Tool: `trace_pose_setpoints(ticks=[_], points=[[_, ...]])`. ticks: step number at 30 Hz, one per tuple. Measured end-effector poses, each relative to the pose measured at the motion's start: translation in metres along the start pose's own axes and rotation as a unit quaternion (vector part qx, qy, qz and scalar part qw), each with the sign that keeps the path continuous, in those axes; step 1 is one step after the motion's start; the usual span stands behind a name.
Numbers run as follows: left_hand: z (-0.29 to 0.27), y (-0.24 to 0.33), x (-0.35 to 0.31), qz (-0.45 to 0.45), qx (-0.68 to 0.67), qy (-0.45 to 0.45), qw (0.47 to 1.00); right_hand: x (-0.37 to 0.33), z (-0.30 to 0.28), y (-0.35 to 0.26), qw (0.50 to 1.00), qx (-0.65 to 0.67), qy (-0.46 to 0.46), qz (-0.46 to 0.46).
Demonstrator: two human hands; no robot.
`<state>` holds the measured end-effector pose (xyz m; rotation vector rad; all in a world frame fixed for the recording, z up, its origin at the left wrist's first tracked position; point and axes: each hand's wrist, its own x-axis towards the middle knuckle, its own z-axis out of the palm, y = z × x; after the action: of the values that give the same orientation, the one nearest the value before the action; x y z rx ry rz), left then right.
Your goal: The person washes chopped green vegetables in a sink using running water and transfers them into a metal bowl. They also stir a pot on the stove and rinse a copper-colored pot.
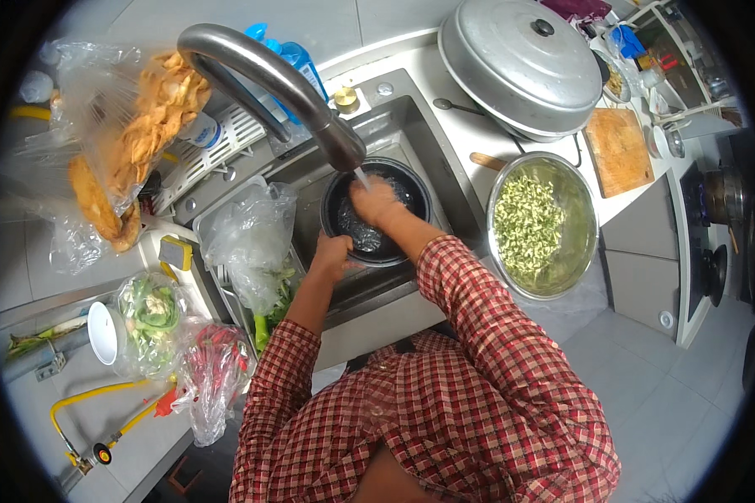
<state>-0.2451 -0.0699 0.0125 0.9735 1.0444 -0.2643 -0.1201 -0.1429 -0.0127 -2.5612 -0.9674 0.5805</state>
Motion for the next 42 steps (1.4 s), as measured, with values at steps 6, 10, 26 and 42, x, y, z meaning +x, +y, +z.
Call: trace_pose_setpoints(ticks=[6, 10, 26, 42], points=[[-0.012, 0.003, -0.002, 0.058, -0.025, 0.130, 0.989, -0.034, -0.024, 0.015, 0.992, 0.025, -0.117, -0.048], [0.004, 0.022, 0.005, -0.003, -0.094, 0.136, 0.986, -0.064, -0.023, 0.034, 0.952, 0.178, 0.247, -0.014], [-0.001, -0.014, 0.027, 0.288, 0.206, 0.224, 0.908, -0.094, 0.008, 0.077, 0.863, 0.432, 0.117, 0.235], [-0.005, 0.009, -0.022, 0.533, 0.446, 0.238, 0.679, -0.065, 0.042, 0.067, 0.900, 0.341, 0.086, 0.257]])
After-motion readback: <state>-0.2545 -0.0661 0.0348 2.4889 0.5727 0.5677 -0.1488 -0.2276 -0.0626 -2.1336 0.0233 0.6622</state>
